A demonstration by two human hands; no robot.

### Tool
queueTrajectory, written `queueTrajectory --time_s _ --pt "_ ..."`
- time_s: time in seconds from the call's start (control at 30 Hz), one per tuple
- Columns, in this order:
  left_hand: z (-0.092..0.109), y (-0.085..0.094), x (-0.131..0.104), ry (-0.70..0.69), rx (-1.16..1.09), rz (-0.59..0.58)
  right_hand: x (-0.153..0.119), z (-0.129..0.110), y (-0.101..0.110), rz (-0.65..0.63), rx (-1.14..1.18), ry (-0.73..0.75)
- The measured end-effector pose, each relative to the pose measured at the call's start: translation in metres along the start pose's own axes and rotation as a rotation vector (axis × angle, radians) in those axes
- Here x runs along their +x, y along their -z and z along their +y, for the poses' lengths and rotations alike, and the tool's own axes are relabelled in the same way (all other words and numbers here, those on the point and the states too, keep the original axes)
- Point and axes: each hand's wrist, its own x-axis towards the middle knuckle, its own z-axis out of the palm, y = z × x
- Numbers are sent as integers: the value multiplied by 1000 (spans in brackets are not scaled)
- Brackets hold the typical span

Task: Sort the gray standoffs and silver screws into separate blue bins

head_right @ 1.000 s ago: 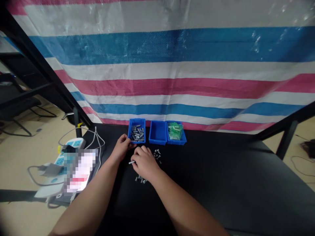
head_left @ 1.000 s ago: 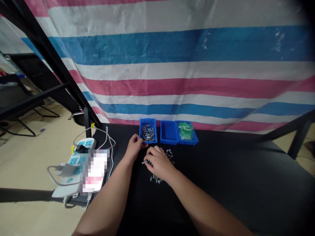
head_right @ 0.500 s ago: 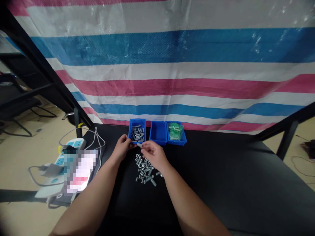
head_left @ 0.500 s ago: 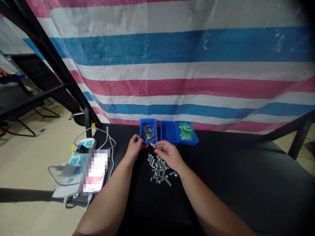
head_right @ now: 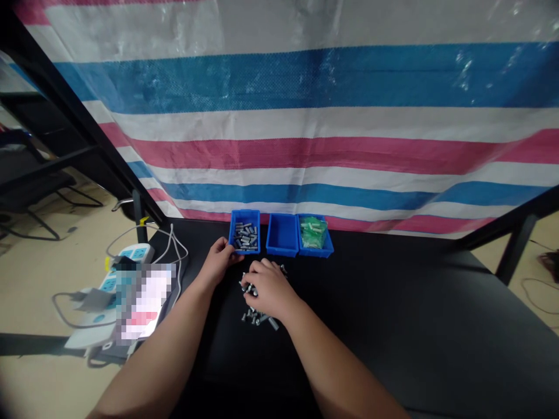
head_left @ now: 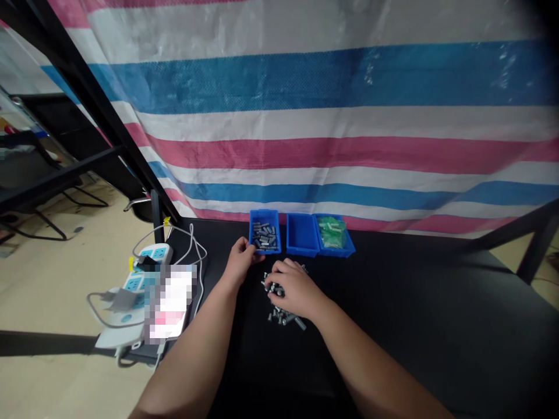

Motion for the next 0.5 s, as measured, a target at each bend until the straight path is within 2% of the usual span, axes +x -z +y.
queueTrajectory --time_s 0.13,0.23,0.33,0.4,0.5 --pt "-1 0 0 -10 14 3 5 -4 -9 -5 -71 -17" --pt "-1 0 0 -13 15 -1 6 -6 -8 33 -55 23" --pt "-1 0 -1 -3 18 -6 5 -5 -2 145 111 61" --pt "0 0 -1 2 19 -11 3 -2 3 197 287 1" --pt "0 1 0 2 10 -18 -2 8 7 111 495 -128"
